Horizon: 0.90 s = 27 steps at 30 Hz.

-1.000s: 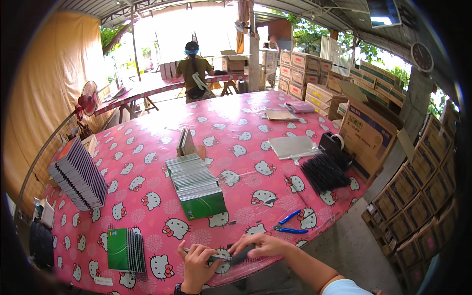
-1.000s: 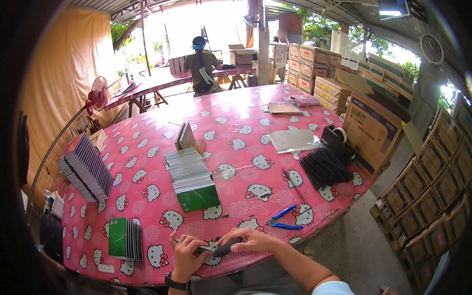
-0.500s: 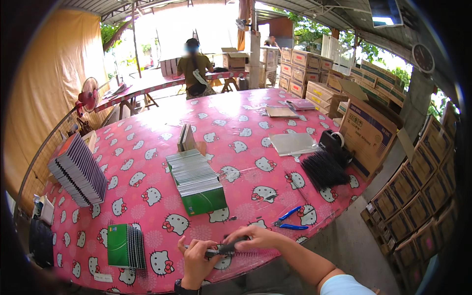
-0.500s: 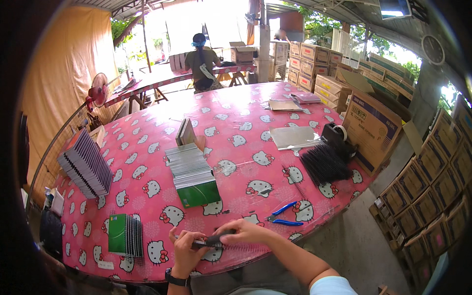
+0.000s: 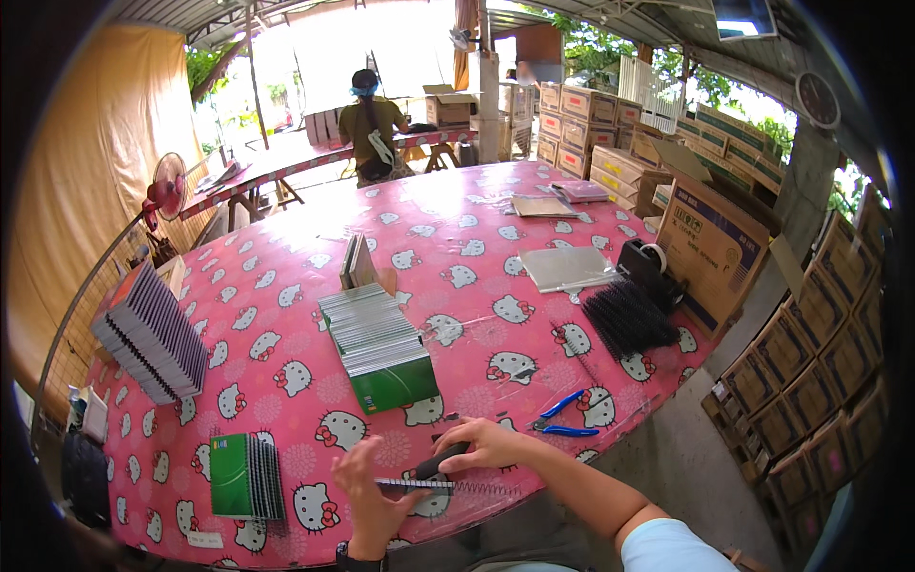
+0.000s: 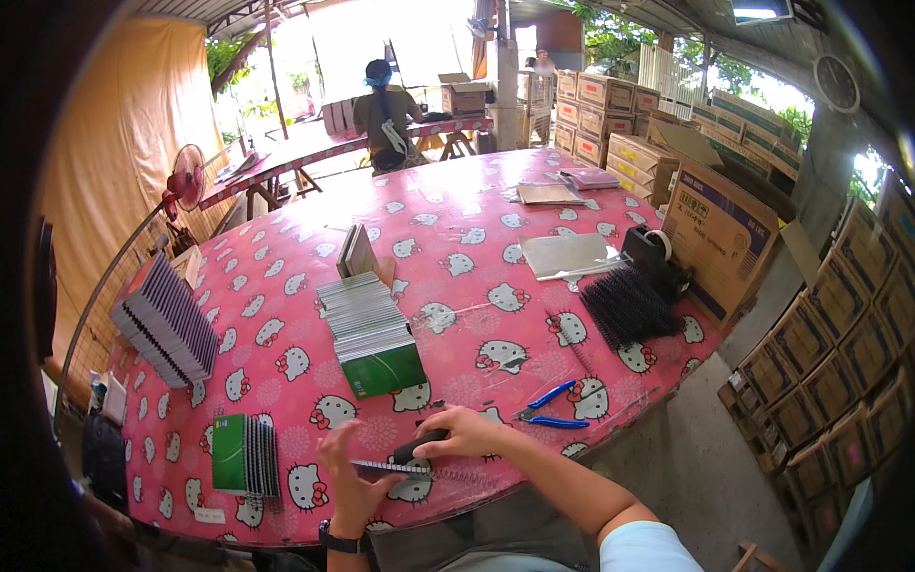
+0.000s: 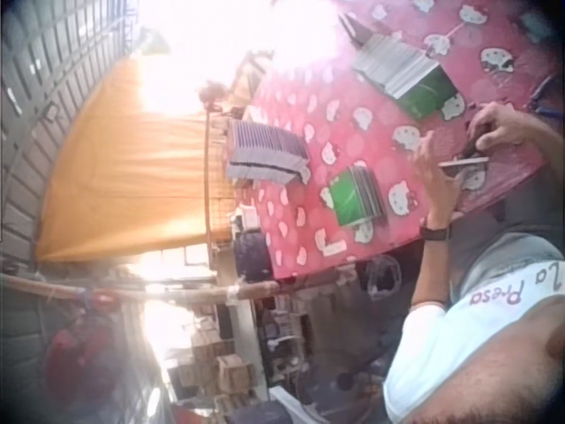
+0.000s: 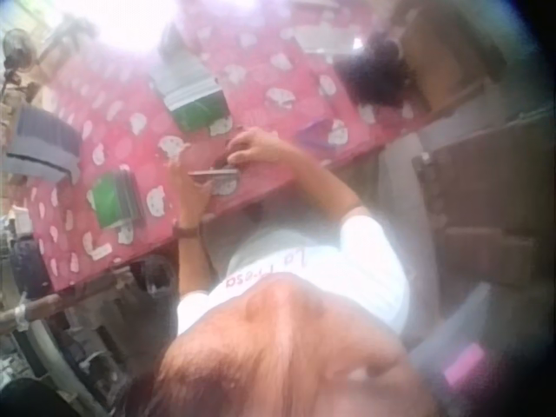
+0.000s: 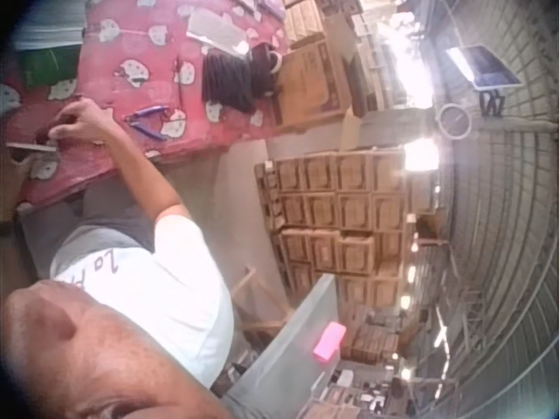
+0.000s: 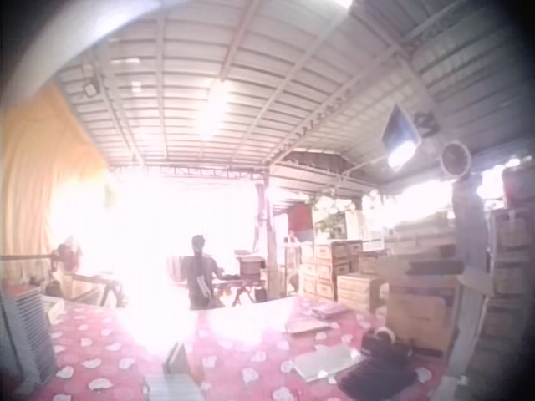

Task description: The person inserts black spiral coils into the pre-punched holes of notebooks by hand, using pliers to trim and secure the ends of the wire.

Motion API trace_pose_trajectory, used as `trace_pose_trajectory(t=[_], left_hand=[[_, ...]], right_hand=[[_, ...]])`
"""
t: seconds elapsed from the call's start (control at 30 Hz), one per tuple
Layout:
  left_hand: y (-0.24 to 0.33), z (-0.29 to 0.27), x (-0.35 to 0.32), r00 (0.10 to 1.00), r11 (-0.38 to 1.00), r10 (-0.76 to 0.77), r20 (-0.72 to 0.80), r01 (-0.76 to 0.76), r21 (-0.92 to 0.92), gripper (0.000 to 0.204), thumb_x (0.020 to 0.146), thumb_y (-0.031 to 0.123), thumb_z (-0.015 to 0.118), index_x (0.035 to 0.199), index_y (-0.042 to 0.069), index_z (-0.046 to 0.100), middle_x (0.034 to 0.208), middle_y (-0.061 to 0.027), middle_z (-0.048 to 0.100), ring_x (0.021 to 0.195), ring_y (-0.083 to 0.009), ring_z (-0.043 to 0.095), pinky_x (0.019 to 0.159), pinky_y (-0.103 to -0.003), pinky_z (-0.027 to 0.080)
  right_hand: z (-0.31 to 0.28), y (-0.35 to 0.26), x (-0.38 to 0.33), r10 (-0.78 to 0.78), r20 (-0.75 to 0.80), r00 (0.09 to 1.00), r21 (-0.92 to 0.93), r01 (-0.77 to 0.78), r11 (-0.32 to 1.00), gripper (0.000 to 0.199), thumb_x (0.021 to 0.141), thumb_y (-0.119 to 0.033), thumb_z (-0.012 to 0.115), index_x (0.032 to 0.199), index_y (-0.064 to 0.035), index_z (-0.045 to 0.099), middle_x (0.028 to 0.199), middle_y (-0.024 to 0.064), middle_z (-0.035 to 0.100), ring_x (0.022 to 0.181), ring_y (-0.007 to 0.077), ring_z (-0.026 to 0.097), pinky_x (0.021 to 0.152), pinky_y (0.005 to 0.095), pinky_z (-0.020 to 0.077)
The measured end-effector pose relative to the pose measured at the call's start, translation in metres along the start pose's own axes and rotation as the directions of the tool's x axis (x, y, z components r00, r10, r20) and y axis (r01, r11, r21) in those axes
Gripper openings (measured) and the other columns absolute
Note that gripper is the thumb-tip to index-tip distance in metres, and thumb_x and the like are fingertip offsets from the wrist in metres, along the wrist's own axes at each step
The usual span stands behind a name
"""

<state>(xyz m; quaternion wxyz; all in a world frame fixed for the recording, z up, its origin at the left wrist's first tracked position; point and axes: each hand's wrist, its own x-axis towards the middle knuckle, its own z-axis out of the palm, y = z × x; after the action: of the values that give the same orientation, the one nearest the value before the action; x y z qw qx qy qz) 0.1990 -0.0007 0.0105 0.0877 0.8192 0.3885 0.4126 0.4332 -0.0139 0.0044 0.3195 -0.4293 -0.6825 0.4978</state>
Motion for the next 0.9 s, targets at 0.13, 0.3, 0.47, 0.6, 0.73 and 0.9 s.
trace_pose_trajectory(t=[0.13, 0.3, 0.47, 0.6, 0.73, 0.9], left_hand=[[-0.013, 0.006, -0.022, 0.914, 0.641, -0.404, -0.025, 0.263, -0.721, 0.083, 0.066, 0.003, 0.08, 0.136, 0.006, 0.036, 0.114, -0.0115, 0.057, 0.105, -0.0213, 0.055, 0.097, -0.039, 0.04], [-0.026, 0.014, -0.036, 0.79, 0.23, -0.561, 0.247, 0.436, -0.87, 0.048, 0.079, -0.004, 0.068, 0.122, 0.001, 0.048, 0.103, -0.0079, 0.061, 0.095, -0.0129, 0.058, 0.084, -0.026, 0.048], [-0.034, 0.019, -0.044, 0.774, 0.074, -0.553, 0.31, 0.416, -0.906, 0.025, 0.085, -0.005, 0.063, 0.108, 0.001, 0.058, 0.101, -0.0067, 0.063, 0.094, -0.0116, 0.059, 0.085, -0.025, 0.049], [-0.033, 0.015, -0.046, 0.792, 0.055, -0.52, 0.32, 0.405, -0.913, 0.024, 0.085, -0.003, 0.064, 0.108, 0.001, 0.058, 0.102, -0.0076, 0.065, 0.093, -0.011, 0.06, 0.083, -0.024, 0.049], [-0.031, 0.016, -0.042, 0.792, 0.048, -0.523, 0.316, 0.398, -0.916, 0.023, 0.085, -0.002, 0.065, 0.106, 0.002, 0.059, 0.099, -0.0063, 0.067, 0.086, -0.0079, 0.06, 0.077, -0.02, 0.049], [-0.033, 0.018, -0.041, 0.799, 0.052, -0.495, 0.341, 0.419, -0.907, 0.023, 0.083, -0.005, 0.065, 0.105, -0.001, 0.061, 0.097, -0.0059, 0.065, 0.089, -0.0097, 0.06, 0.079, -0.023, 0.051]], right_hand=[[0.01, -0.004, 0.01, -0.233, -0.021, 0.972, 0.289, 0.229, 0.93, 0.042, 0.084, -0.037, 0.069, 0.107, -0.0026, 0.066, 0.107, 0.0112, 0.067, 0.101, 0.0175, 0.06, 0.091, 0.034, 0.0446], [0.007, -0.003, 0.014, -0.161, 0.003, 0.987, 0.23, 0.156, 0.961, 0.042, 0.082, -0.034, 0.07, 0.105, 0.001, 0.066, 0.11, 0.0122, 0.066, 0.105, 0.0213, 0.06, 0.091, 0.036, 0.0458], [0.01, -0.009, 0.025, 0.012, 0.037, 0.999, 0.19, -0.019, 0.982, 0.054, 0.082, -0.046, 0.066, 0.106, 0.0021, 0.066, 0.117, 0.017, 0.063, 0.114, 0.026, 0.057, 0.099, 0.0389, 0.0409], [0.017, -0.009, 0.028, -0.122, 0.067, 0.99, 0.265, 0.101, 0.959, 0.053, 0.081, -0.044, 0.069, 0.107, 0.0022, 0.066, 0.115, 0.0164, 0.064, 0.113, 0.0248, 0.057, 0.099, 0.0389, 0.041], [0.009, -0.008, 0.035, -0.055, 0.04, 0.998, 0.139, 0.049, 0.989, 0.051, 0.08, -0.042, 0.07, 0.109, 0.0, 0.066, 0.121, 0.017, 0.061, 0.117, 0.026, 0.054, 0.1, 0.0394, 0.0393], [0.001, -0.004, 0.03, -0.049, 0.051, 0.998, 0.1, 0.043, 0.994, 0.042, 0.082, -0.033, 0.07, 0.114, -0.0073, 0.065, 0.126, 0.0135, 0.059, 0.12, 0.0269, 0.052, 0.102, 0.0394, 0.0375]])
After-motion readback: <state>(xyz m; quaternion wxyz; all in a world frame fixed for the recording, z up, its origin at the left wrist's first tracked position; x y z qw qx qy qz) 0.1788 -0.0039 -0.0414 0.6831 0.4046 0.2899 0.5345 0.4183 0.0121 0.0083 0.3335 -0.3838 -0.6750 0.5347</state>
